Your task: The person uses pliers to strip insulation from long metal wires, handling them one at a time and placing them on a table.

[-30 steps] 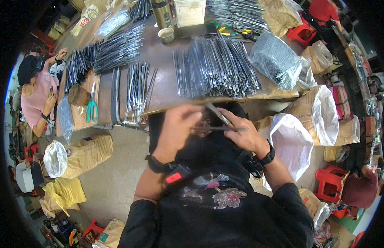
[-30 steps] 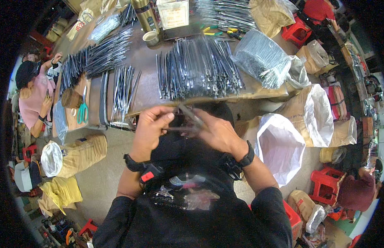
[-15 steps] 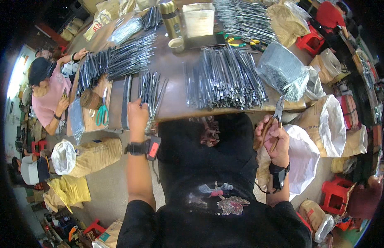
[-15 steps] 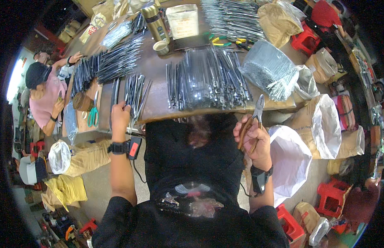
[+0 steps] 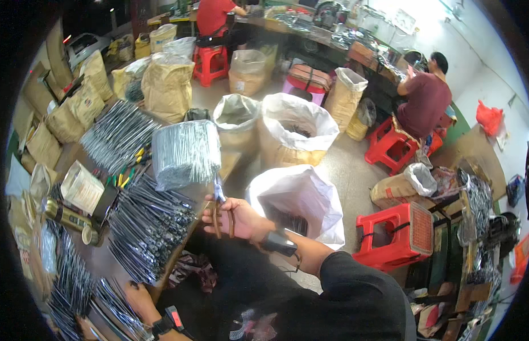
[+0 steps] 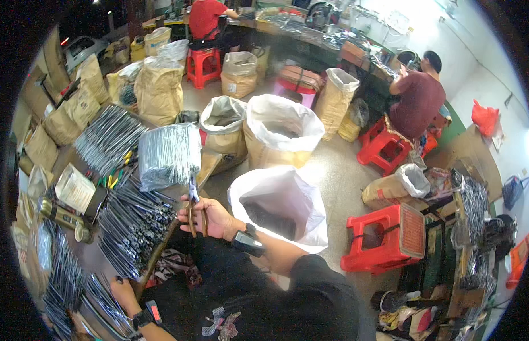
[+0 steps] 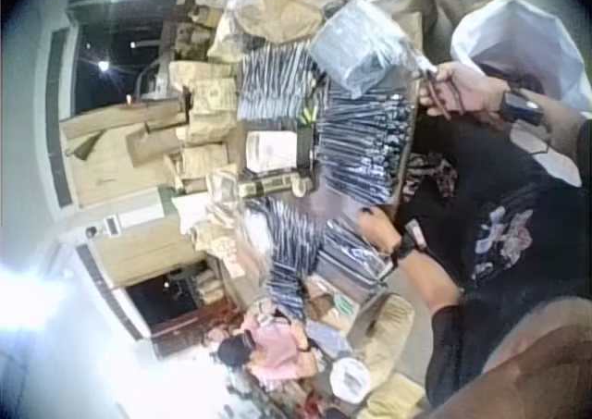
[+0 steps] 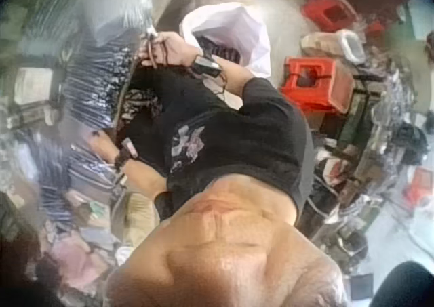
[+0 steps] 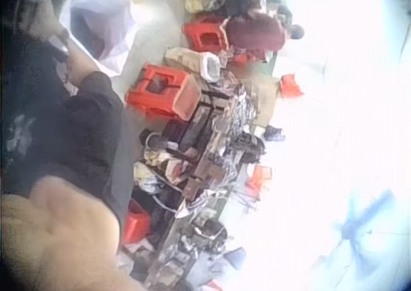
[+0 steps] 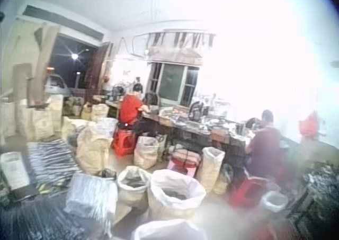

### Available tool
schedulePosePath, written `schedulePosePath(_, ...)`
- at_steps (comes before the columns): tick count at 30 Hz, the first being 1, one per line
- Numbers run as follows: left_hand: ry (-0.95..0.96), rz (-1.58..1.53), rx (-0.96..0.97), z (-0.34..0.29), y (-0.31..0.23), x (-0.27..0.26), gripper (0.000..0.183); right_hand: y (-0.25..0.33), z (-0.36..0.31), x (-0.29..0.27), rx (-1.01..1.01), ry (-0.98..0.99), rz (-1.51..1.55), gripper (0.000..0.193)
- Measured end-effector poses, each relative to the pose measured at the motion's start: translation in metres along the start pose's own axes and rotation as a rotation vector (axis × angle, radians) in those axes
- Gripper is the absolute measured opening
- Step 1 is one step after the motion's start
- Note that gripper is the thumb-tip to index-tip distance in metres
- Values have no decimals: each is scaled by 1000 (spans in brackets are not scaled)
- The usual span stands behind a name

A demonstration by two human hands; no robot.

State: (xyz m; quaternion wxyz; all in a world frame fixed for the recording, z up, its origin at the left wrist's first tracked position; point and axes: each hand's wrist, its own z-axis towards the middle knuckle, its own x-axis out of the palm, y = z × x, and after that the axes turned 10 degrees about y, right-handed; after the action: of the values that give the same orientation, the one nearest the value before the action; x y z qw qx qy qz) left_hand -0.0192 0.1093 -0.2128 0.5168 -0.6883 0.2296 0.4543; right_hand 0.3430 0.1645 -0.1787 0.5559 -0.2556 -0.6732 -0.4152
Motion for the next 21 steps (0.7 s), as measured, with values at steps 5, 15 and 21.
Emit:
schedulePosePath(5, -45, 147, 43, 8, 2, 12, 30, 8, -5, -12, -36, 6, -17, 19)
schedulePosePath(15, 314, -1424, -217, -3, 40, 3, 10, -10, 15, -9, 76, -109, -304, 20)
schedulePosePath(21, 415, -1864, -350, -29, 53, -5, 14, -8, 20, -21, -6, -247, -424, 18)
